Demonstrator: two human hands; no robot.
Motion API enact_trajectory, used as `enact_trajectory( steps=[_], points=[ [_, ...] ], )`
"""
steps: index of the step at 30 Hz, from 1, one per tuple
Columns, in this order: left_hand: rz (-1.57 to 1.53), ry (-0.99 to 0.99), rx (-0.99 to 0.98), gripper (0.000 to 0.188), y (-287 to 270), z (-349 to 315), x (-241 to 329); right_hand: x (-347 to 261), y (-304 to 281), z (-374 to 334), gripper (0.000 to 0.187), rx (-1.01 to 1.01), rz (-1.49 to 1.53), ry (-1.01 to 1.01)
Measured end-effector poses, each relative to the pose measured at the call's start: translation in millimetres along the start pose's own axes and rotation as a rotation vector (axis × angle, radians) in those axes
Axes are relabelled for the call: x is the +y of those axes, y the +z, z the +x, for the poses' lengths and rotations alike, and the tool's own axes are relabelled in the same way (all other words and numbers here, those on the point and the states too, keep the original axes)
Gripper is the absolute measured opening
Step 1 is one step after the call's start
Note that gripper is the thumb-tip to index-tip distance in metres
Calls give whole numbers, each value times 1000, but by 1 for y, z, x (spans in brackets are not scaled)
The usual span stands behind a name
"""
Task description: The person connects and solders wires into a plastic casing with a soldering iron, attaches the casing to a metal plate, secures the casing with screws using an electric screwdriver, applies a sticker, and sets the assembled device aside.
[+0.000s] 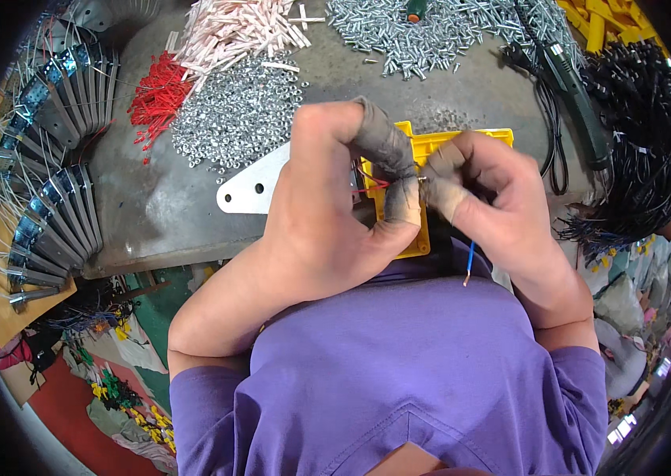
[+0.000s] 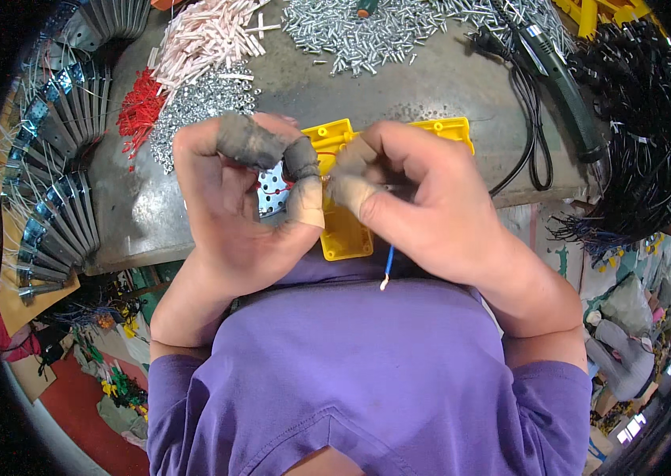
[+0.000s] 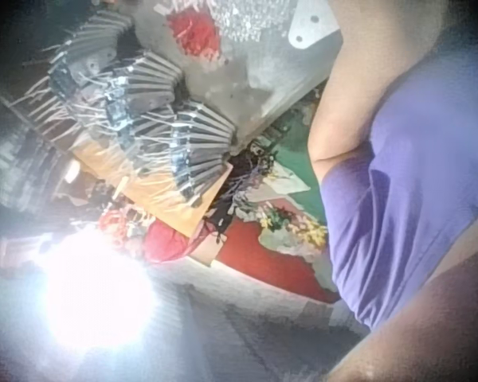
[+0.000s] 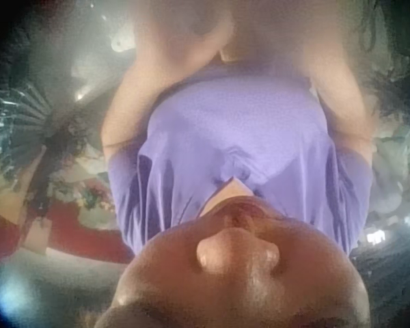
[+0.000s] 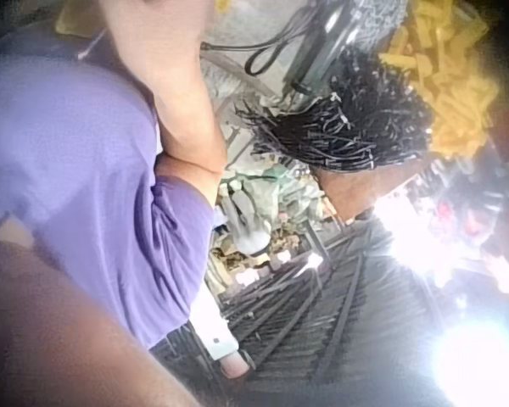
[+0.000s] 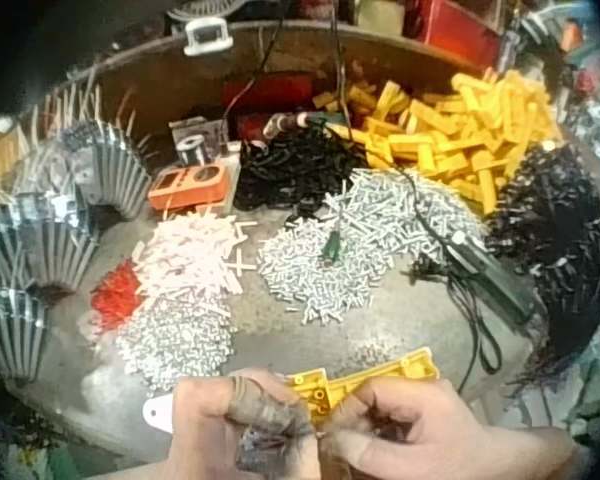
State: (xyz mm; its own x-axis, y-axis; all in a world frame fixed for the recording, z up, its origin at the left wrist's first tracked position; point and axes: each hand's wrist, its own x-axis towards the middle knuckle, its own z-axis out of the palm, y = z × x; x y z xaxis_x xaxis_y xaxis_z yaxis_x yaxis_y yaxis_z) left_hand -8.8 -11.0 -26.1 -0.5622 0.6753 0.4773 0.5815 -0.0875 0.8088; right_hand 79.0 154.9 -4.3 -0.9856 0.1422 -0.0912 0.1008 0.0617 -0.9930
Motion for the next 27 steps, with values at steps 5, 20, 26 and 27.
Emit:
enact_trajectory(
  steps=[5, 20, 26, 27],
  points=[
    [-165, -104, -12, 53, -6, 5, 5, -9, -8, 3, 14, -76, -91, 116],
    [545, 493, -53, 52, -19, 13, 1, 10, -11, 17, 15, 24, -415, -585],
    [29, -10, -113, 67, -15, 18, 4, 7, -15, 13, 15, -72, -487, -509],
    [201, 26, -176, 59, -21, 16, -1, 10, -14, 12, 13, -57, -425, -493]
  ],
)
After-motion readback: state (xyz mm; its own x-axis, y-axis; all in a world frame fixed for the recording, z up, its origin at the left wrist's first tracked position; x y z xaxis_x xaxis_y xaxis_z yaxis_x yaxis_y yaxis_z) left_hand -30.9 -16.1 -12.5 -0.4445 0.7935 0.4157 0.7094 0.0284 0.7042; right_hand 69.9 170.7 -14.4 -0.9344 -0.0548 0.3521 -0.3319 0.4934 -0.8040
